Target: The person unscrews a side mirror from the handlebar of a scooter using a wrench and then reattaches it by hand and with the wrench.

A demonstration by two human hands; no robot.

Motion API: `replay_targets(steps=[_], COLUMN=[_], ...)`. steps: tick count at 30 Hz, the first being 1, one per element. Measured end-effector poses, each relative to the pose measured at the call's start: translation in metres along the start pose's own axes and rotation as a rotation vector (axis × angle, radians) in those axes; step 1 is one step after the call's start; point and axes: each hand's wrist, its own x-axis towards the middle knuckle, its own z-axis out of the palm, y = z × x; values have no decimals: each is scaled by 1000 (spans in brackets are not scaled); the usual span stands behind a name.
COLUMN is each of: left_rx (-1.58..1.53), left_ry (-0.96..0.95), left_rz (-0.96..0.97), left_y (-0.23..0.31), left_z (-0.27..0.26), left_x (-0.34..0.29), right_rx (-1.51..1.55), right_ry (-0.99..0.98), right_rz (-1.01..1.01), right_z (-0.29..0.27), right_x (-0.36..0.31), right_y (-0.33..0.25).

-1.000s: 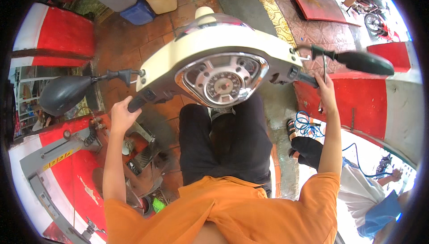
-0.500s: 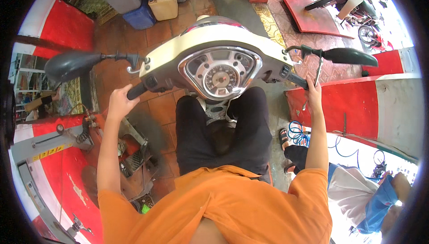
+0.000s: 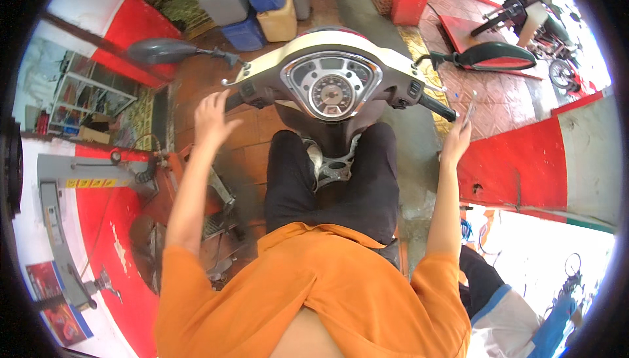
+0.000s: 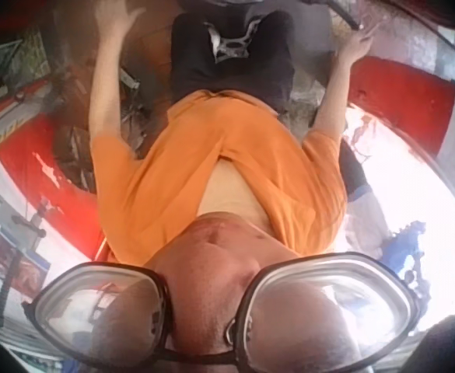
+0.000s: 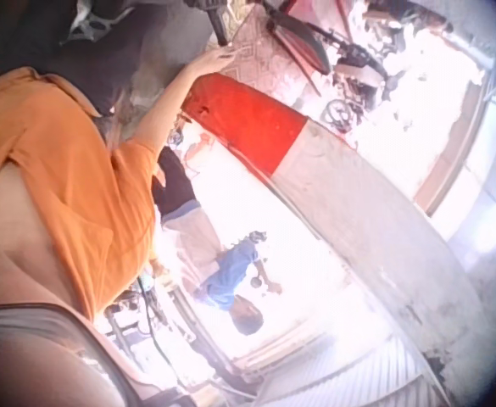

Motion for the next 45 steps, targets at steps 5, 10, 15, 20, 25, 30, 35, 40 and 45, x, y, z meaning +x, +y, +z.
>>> replay_targets(steps=[5, 10, 15, 20, 25, 30, 35, 40, 45], left_rx=[-923, -1549, -1990, -2141, -2271, -2008, -2086, -2202, -2057], left_ry=[99, -281, -364, -304, -607, -324, -228, -277, -399], left_rz=[-102, -25, -500, -623, -413, -405, -746, -734, -749], left_y=[140, 247, 241, 222, 210, 231, 245, 229, 228], left_z=[-40, -4, 0, -12, -12, 21, 4, -1, -10], left_x=[-62, -137, -129, -118, -123, -148, -149, -136, -142], right_rx=[242, 130, -36, -44, -69, -257, -371, -297, 31], right_ry=[15, -621, -863, -932, -1003, -1085, -1090, -1036, -1074], right_rz=[151, -156, -330, -526, -496, -507, -628, -558, -3], right_z=[-29, -2, 22, 38, 34, 26, 29, 37, 39], right_x=[-113, -230, -258, -243, -232, -239, -240, -240, -236], right_y=[-42, -112, -138, -155, -153, -145, -145, -148, -159])
